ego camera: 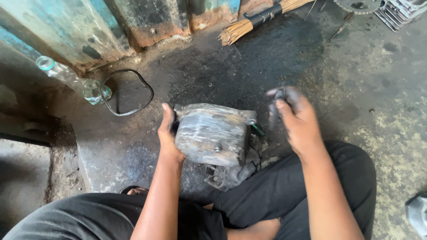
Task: The person sits on the floor and scrubs a dirty metal part with a rag. They use a small screwdriver to scrape specific areas of the part while continuing to wipe it down with the cloth.
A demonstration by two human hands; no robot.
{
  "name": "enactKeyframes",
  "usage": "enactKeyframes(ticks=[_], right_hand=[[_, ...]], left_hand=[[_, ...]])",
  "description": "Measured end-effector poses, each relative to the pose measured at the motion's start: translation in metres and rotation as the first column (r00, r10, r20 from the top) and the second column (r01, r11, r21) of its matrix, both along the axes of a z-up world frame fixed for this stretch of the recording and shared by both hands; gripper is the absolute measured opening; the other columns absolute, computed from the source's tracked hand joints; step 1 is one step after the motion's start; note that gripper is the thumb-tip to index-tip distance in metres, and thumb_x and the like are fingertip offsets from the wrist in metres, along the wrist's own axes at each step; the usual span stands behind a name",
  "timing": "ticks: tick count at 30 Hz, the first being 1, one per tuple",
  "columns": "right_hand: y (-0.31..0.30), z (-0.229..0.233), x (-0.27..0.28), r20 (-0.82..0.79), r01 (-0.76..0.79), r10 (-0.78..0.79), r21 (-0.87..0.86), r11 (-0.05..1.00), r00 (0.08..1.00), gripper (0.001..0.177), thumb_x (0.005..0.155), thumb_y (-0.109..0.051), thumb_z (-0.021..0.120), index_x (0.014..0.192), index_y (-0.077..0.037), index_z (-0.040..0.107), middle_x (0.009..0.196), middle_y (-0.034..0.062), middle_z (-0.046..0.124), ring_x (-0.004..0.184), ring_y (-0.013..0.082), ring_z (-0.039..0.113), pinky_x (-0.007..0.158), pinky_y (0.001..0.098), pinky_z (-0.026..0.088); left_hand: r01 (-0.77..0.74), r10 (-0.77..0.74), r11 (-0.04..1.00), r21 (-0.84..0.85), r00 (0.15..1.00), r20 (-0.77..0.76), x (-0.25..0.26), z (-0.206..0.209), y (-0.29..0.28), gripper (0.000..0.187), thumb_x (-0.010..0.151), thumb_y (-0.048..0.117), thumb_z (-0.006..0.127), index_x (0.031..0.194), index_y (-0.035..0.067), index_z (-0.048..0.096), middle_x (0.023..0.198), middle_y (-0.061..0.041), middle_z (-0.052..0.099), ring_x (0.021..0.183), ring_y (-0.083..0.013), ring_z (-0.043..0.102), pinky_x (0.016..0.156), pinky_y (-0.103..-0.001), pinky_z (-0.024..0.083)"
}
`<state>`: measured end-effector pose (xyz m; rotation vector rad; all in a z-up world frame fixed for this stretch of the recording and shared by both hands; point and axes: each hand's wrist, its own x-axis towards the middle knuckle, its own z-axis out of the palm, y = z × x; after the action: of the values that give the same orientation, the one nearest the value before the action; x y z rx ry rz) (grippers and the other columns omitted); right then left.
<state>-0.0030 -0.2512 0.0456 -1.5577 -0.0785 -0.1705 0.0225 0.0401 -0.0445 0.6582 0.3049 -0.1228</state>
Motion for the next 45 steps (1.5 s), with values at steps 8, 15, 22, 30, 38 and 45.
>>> enactKeyframes(ticks=[8,15,22,30,38,45], right_hand=[[0.044,0.032,-0.038,0.443,0.325,-0.091,-0.489,0.809,0.892,0.013,0.091,0.001,0.077,0.102,0.003,0.071,0.084,0.0093,0.064,0.072,0.0166,0.062,0.068,0.0276,0.049],[0.017,0.02,-0.027,0.511,0.486,-0.204,-0.51,0.71,0.835,0.011,0.098,-0.003,0.075,0.108,0.002,0.072,0.094,0.012,0.069,0.086,0.0223,0.068,0.078,0.0316,0.052],[0.009,0.005,-0.015,0.439,0.564,-0.368,-0.508,0.651,0.82,0.012,0.096,-0.004,0.078,0.107,-0.002,0.075,0.095,0.011,0.072,0.084,0.0235,0.07,0.077,0.0326,0.053],[0.019,0.001,-0.016,0.407,0.433,-0.188,-0.674,0.598,0.894,0.015,0.094,-0.003,0.079,0.109,-0.001,0.077,0.093,0.0169,0.07,0.086,0.0317,0.068,0.078,0.0365,0.053],[0.043,0.004,-0.007,0.417,0.392,-0.123,-0.656,0.645,0.9,0.015,0.092,-0.002,0.077,0.107,-0.001,0.078,0.088,0.0146,0.069,0.081,0.0284,0.068,0.075,0.0368,0.053],[0.02,-0.029,-0.019,0.45,0.43,-0.143,-0.641,0.635,0.882,0.011,0.091,-0.008,0.08,0.098,0.0,0.075,0.087,0.0138,0.069,0.079,0.0264,0.067,0.073,0.036,0.051]], left_hand=[[0.078,-0.075,0.995,-0.069,0.997,0.036,0.001,0.006,0.0,0.076,0.088,0.066,0.063,0.116,-0.005,0.065,0.111,-0.022,0.07,0.1,-0.0338,0.07,0.092,-0.047,0.056],[0.071,-0.071,0.997,0.009,0.997,-0.003,0.004,0.004,-0.003,0.072,0.088,0.065,0.063,0.118,0.0,0.065,0.113,-0.019,0.07,0.102,-0.0313,0.07,0.094,-0.047,0.056],[0.081,-0.081,0.997,0.01,0.996,0.022,-0.002,0.017,-0.002,0.068,0.085,0.061,0.063,0.127,0.007,0.063,0.118,-0.013,0.07,0.107,-0.0287,0.069,0.096,-0.045,0.055],[0.007,-0.008,0.99,0.14,1.0,0.003,-0.001,0.007,0.001,0.068,0.092,0.058,0.064,0.131,0.003,0.059,0.12,-0.012,0.066,0.108,-0.0247,0.067,0.098,-0.043,0.053],[0.022,-0.075,0.952,0.305,0.984,0.163,0.001,0.018,0.008,0.058,0.095,0.056,0.063,0.11,0.001,0.07,0.106,-0.009,0.07,0.097,-0.0208,0.065,0.088,-0.038,0.051],[-0.015,-0.077,0.886,0.464,0.981,0.18,-0.001,-0.011,0.007,0.051,0.097,0.054,0.064,0.092,0.003,0.07,0.092,-0.001,0.066,0.088,-0.015,0.057,0.084,-0.034,0.046]])
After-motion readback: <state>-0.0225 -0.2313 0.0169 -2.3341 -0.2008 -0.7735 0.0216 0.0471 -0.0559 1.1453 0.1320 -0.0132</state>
